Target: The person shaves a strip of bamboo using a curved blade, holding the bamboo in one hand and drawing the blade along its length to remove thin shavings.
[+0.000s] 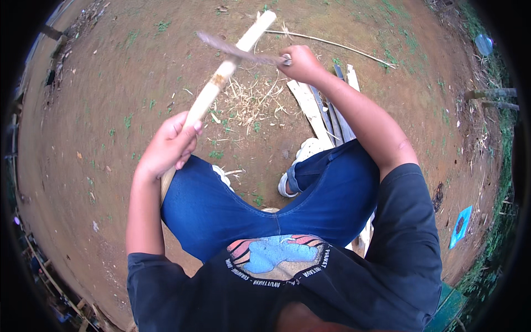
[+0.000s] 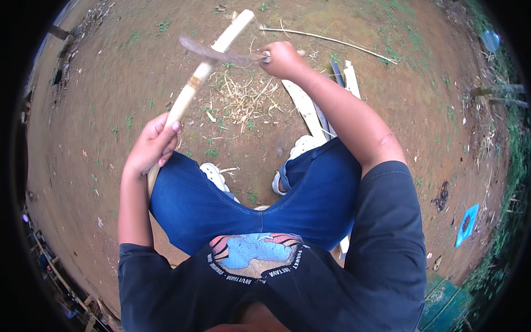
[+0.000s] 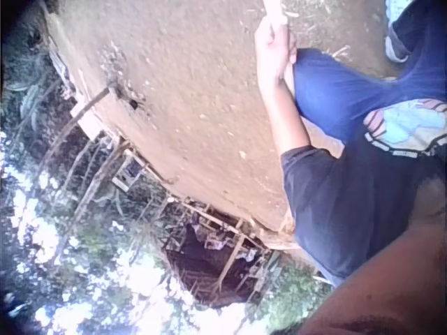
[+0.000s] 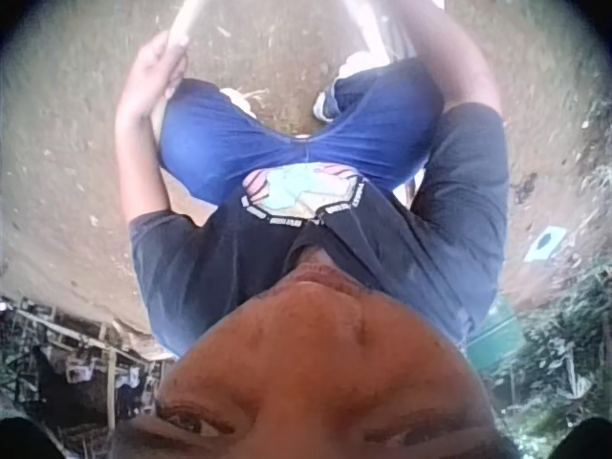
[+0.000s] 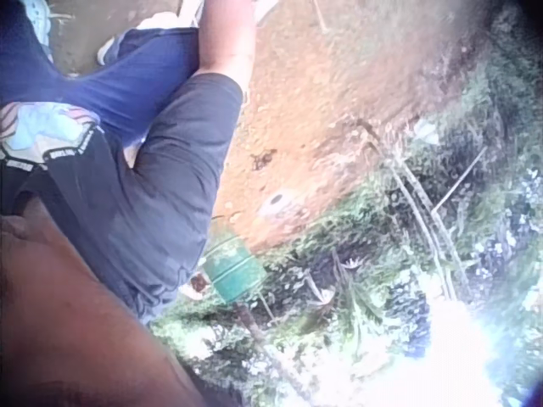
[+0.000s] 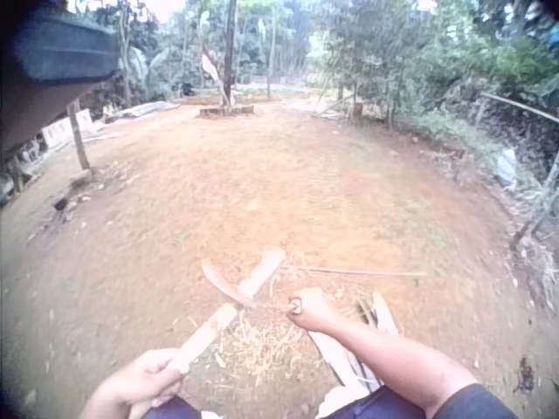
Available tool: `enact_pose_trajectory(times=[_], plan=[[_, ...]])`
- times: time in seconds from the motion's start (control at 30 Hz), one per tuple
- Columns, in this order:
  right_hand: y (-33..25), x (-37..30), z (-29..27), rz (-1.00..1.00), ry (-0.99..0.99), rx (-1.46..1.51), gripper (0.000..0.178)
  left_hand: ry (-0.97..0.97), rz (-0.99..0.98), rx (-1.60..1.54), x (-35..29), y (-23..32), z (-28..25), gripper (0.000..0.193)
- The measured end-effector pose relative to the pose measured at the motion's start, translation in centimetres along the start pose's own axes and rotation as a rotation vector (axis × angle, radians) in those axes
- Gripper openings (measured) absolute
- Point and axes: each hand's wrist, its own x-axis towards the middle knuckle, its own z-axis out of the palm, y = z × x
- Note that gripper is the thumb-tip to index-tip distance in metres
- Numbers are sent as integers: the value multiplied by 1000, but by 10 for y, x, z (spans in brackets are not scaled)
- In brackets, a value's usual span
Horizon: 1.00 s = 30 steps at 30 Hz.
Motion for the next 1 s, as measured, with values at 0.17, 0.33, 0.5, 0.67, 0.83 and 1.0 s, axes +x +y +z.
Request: enact_pose_trajectory(times=[0.17, 0.33, 0.5, 0.67, 0.83, 1.0], plan=[[-37, -29, 29, -280, 36, 0, 10, 15, 3, 26, -4, -2, 1, 20], [-33, -12, 17, -196, 136, -25, 14, 49, 33, 34, -4, -1, 6, 22], [-38, -25, 20, -176, 120, 6, 17, 20, 3, -9, -4, -1, 0, 22], [-57, -33, 26, -274, 121, -10, 15, 47, 17, 9, -7, -2, 1, 22], [-27, -10, 2, -4, 97, -89, 13, 32, 44, 68, -4, 0, 4, 22], [-35, -16, 22, -59, 156, -83, 11, 47, 29, 52, 2, -1, 3, 21]])
